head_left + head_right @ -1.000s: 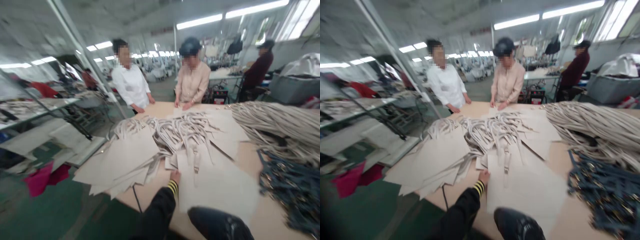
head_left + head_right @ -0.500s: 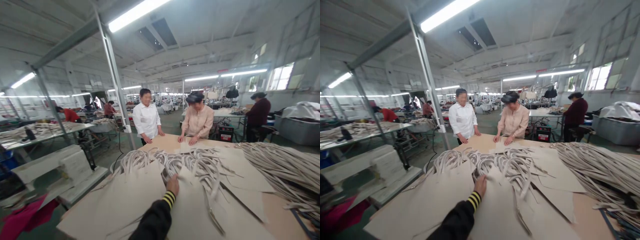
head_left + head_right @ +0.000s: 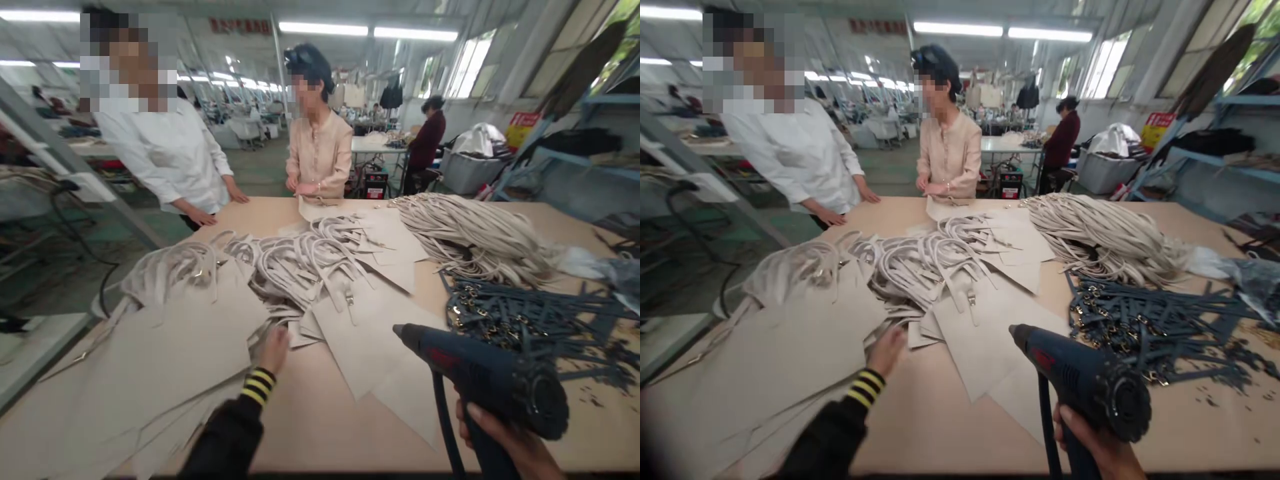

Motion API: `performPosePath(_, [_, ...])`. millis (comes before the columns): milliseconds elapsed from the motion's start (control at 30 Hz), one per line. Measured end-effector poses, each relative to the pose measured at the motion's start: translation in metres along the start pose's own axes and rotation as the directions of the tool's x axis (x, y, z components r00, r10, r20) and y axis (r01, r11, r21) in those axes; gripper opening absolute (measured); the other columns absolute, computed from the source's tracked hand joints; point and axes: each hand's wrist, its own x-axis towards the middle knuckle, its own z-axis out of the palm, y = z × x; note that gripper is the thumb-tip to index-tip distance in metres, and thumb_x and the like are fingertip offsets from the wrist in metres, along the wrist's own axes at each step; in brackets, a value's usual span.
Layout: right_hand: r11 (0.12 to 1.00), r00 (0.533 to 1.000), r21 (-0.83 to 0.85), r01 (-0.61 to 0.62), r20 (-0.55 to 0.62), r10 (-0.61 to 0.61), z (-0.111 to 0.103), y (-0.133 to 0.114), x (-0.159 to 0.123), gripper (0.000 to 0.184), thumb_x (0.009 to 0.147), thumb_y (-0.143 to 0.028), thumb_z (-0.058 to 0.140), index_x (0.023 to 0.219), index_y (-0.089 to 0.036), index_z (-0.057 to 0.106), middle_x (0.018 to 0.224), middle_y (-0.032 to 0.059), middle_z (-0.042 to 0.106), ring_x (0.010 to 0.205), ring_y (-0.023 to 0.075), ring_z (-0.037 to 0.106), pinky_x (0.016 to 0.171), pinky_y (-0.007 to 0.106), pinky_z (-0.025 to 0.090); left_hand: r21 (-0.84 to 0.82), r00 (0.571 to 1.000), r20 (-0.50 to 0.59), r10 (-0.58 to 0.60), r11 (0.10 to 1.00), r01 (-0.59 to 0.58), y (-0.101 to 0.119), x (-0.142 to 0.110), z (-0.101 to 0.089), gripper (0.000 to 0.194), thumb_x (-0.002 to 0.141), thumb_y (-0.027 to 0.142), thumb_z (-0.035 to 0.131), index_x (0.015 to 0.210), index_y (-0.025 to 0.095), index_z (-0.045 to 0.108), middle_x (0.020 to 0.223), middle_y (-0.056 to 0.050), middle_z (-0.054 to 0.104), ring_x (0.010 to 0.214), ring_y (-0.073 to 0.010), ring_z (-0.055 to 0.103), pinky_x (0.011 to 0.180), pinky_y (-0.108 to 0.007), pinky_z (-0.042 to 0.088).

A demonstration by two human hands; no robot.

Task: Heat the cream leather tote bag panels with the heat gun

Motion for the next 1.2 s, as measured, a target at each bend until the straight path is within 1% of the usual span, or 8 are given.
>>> performPosePath(167, [0.995,0.986,0.055,0.079,0.142,-0.086,0.036,-0.04,0.034,0.039,0.063,-0.052,0.064,0.071,-0.015,0.064,0.061,0.0065,0.065,0.06,0.0211,0.059,0.06,0.032,0.048,-0.022,0.999,0.037,0.021,1.0,-0.021,0.025,0.004,0.048,0.009,0.072,0.01,0.053,0.079,0.012,0.058,0.082,-0.007,0.063,0.079,-0.016,0.059,0.074,-0.028,0.045])
performPosePath(267, [0.987,0.926,0.102,0.125,0.344,-0.153,0.06,-0.059,0.049,0.034,0.068,-0.047,0.061,0.072,-0.014,0.063,0.061,0.0049,0.063,0.057,0.0178,0.057,0.056,0.03,0.046,-0.015,1.0,-0.005,0.013,1.0,-0.013,0.03,0.003,0.066,0.011,0.071,0.009,0.048,0.073,0.014,0.058,0.083,-0.008,0.064,0.084,-0.0182,0.058,0.076,-0.027,0.042])
performPosePath(567, [0.98,0.768,0.137,0.147,0.609,-0.2,0.146,-0.083,0.085,0.027,0.065,-0.036,0.065,0.075,-0.012,0.058,0.059,0.0014,0.06,0.047,0.0148,0.056,0.045,0.026,0.045,0.038,0.999,-0.043,-0.002,0.999,0.003,0.005,-0.015,0.047,0.016,0.071,0.012,0.044,0.058,0.016,0.052,0.064,-0.002,0.059,0.069,-0.0149,0.055,0.066,-0.023,0.038])
performPosePath(667, [0.979,0.802,0.091,0.185,0.562,-0.204,0.133,-0.079,0.092,0.028,0.067,-0.037,0.064,0.076,-0.011,0.058,0.059,0.0025,0.061,0.049,0.0155,0.057,0.047,0.027,0.046,0.016,0.997,-0.075,-0.008,1.0,0.009,0.003,-0.014,0.041,0.018,0.07,0.012,0.045,0.054,0.016,0.05,0.058,-0.001,0.056,0.063,-0.0135,0.052,0.062,-0.023,0.037])
performPosePath(800, [0.952,0.893,0.051,0.301,0.335,-0.3,0.089,-0.087,0.121,0.027,0.07,-0.038,0.062,0.075,-0.012,0.058,0.06,0.0042,0.062,0.055,0.0164,0.058,0.053,0.028,0.048,-0.019,0.991,-0.118,-0.056,0.998,0.055,-0.003,-0.002,0.018,0.017,0.07,0.012,0.045,0.055,0.016,0.052,0.052,0.002,0.051,0.058,-0.012,0.049,0.058,-0.022,0.035])
performPosePath(967, [0.96,0.965,-0.156,0.231,0.165,-0.205,0.029,-0.088,0.13,0.023,0.065,-0.035,0.067,0.065,-0.014,0.058,0.051,0.0032,0.059,0.047,0.0174,0.055,0.045,0.029,0.044,-0.01,0.986,-0.097,-0.137,0.991,0.137,-0.014,0.023,-0.002,0.011,0.076,0.016,0.049,0.066,0.013,0.054,0.057,0.003,0.05,0.059,-0.0097,0.049,0.058,-0.022,0.038])
performPosePath(1100, [0.947,0.96,-0.294,0.126,0.278,-0.041,0.004,-0.047,0.073,0.026,0.066,-0.041,0.064,0.063,-0.015,0.059,0.053,0.0035,0.061,0.05,0.0178,0.055,0.048,0.029,0.043,0.002,0.989,-0.022,-0.15,0.989,0.15,-0.024,0.033,0.002,0.022,0.081,0.03,0.049,0.074,0.01,0.055,0.069,0.002,0.054,0.065,-0.0097,0.052,0.062,-0.025,0.044])
performPosePath(1200, [0.925,0.874,-0.365,0.11,0.478,0.084,0.021,-0.022,0.022,0.032,0.072,-0.045,0.056,0.061,-0.015,0.061,0.06,0.0057,0.063,0.058,0.0194,0.056,0.055,0.03,0.044,0.001,0.99,0.028,-0.137,0.991,0.137,-0.027,0.034,0.004,0.022,0.08,0.031,0.05,0.077,0.01,0.056,0.072,0.001,0.056,0.066,-0.0097,0.053,0.062,-0.025,0.045])
